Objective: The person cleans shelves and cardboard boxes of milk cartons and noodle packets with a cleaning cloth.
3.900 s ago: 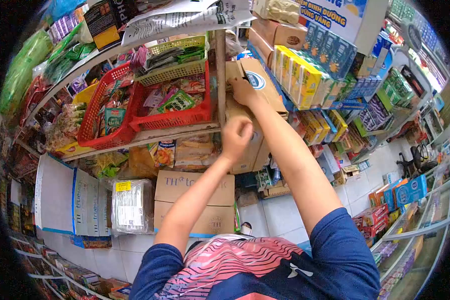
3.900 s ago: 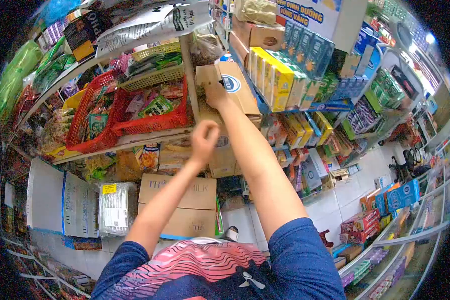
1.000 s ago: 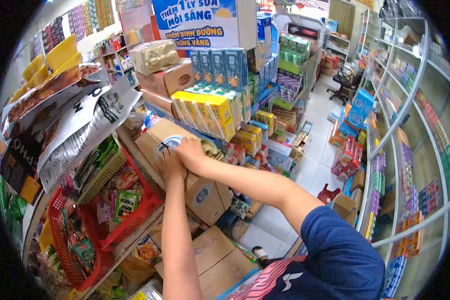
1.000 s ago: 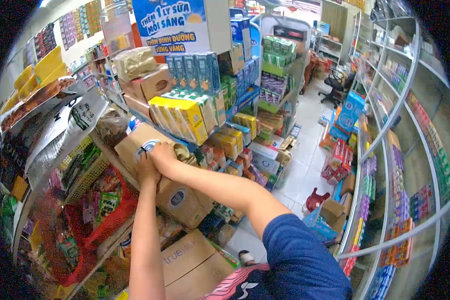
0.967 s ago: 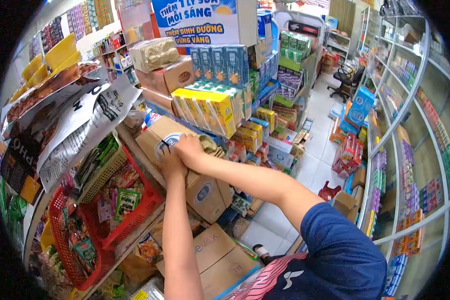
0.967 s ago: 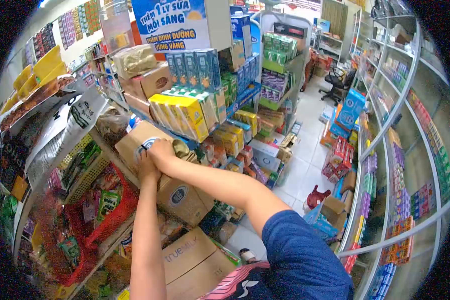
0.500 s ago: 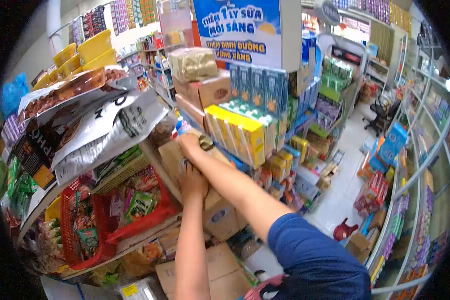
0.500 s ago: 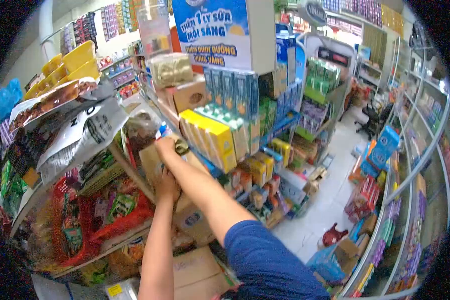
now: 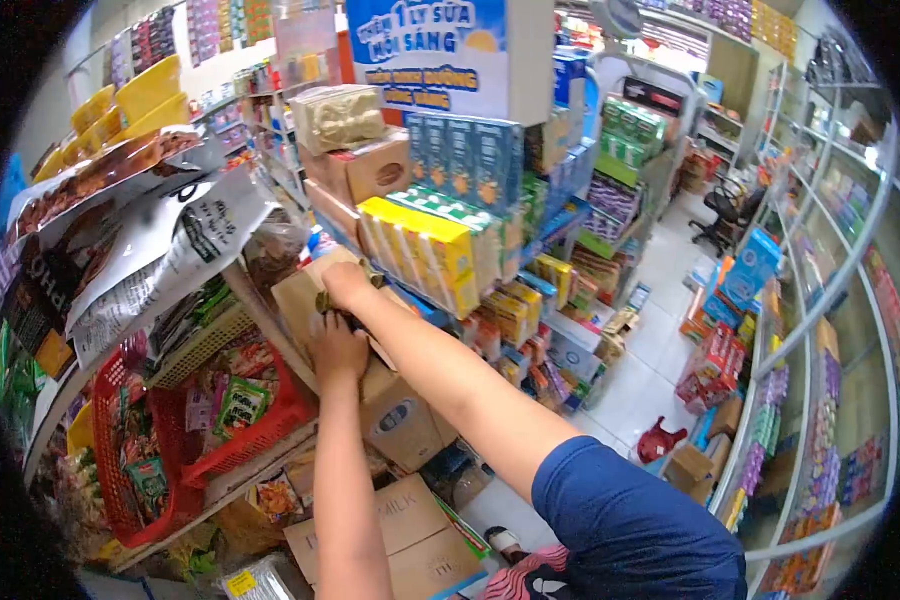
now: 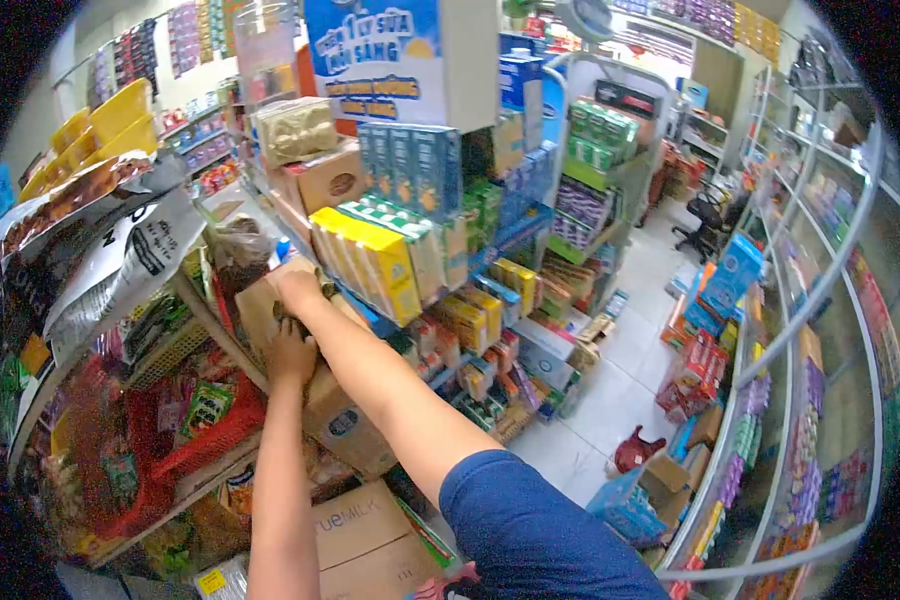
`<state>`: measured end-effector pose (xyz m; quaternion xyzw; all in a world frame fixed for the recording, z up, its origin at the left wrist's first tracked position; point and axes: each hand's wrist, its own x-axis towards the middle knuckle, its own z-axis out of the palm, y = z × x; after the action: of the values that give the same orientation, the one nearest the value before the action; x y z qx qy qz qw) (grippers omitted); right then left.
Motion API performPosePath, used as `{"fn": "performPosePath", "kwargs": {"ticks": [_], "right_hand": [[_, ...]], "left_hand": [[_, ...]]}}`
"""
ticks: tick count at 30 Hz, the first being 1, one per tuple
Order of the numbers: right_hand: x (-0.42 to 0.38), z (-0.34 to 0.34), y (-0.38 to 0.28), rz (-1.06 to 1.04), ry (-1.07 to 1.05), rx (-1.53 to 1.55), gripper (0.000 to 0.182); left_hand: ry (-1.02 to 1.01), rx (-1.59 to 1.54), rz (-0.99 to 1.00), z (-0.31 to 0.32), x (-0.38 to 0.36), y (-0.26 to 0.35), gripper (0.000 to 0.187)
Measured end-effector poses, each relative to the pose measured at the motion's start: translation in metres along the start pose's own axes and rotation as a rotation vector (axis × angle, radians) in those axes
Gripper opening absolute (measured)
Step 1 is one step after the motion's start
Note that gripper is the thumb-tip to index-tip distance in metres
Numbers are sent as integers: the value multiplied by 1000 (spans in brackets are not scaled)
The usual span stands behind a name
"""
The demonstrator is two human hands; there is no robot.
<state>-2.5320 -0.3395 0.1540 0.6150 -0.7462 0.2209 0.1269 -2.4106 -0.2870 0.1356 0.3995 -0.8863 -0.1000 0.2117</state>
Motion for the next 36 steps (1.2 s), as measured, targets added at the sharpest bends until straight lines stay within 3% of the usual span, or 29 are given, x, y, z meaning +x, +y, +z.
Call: {"fn": "performPosePath", "kwargs": {"ticks": [3,4,6,8,9,12,13,14,16,18,20,22,24,26,28,32,34,35,36], "right_hand": [[-40,-32,-9,90,-63,68,14],[-52,-41,-11,130,-51,119,15],[-77,-63,-18,195,-103,163,16],[-100,-73,-21,214,-44,237,15],[-113,-80,-22,227,-32,243,15],[-158,-100,-18,279,-104,310,19],[-176,-101,-17,204,145,427,22],[-194,-100,-18,122,390,540,26],[-227,-96,-27,212,635,528,30],[-254,-56,-16,384,584,631,30],[-279,16,-13,487,591,557,29],[-306,47,-21,714,208,753,30],[-333,120,-29,879,276,817,31],[-347,134,-31,1241,26,1076,32],[-364,187,-23,1561,173,1364,32],[-372,185,-2,1739,182,1580,38],[-365,202,-3,1742,449,2050,47],[-346,202,-11,1885,654,2117,25],[-337,188,-10,1880,641,2121,25]], "left_hand": [[-134,33,12,-15,3,3,44],[-42,18,38,12,17,-20,38],[-299,-221,-103,-15,14,-9,35],[-121,-431,-38,38,42,-56,34],[172,-387,164,22,28,-38,36],[22,-602,172,34,35,-39,42],[-146,-263,278,24,40,-41,49],[-143,-255,278,24,37,-38,49],[-118,-50,375,31,30,-42,57],[-116,113,408,26,31,-46,61],[-171,218,248,-17,-2,6,61],[-178,52,190,-10,0,2,61],[-172,-1,210,-8,1,-4,62],[-157,16,192,-9,0,-8,62],[-138,30,206,-11,3,-2,62],[-146,-38,163,-15,-1,5,62],[-165,-25,137,-19,-5,11,62],[-170,-15,129,-23,-4,12,62],[-163,-11,122,-22,-3,11,62]]}}
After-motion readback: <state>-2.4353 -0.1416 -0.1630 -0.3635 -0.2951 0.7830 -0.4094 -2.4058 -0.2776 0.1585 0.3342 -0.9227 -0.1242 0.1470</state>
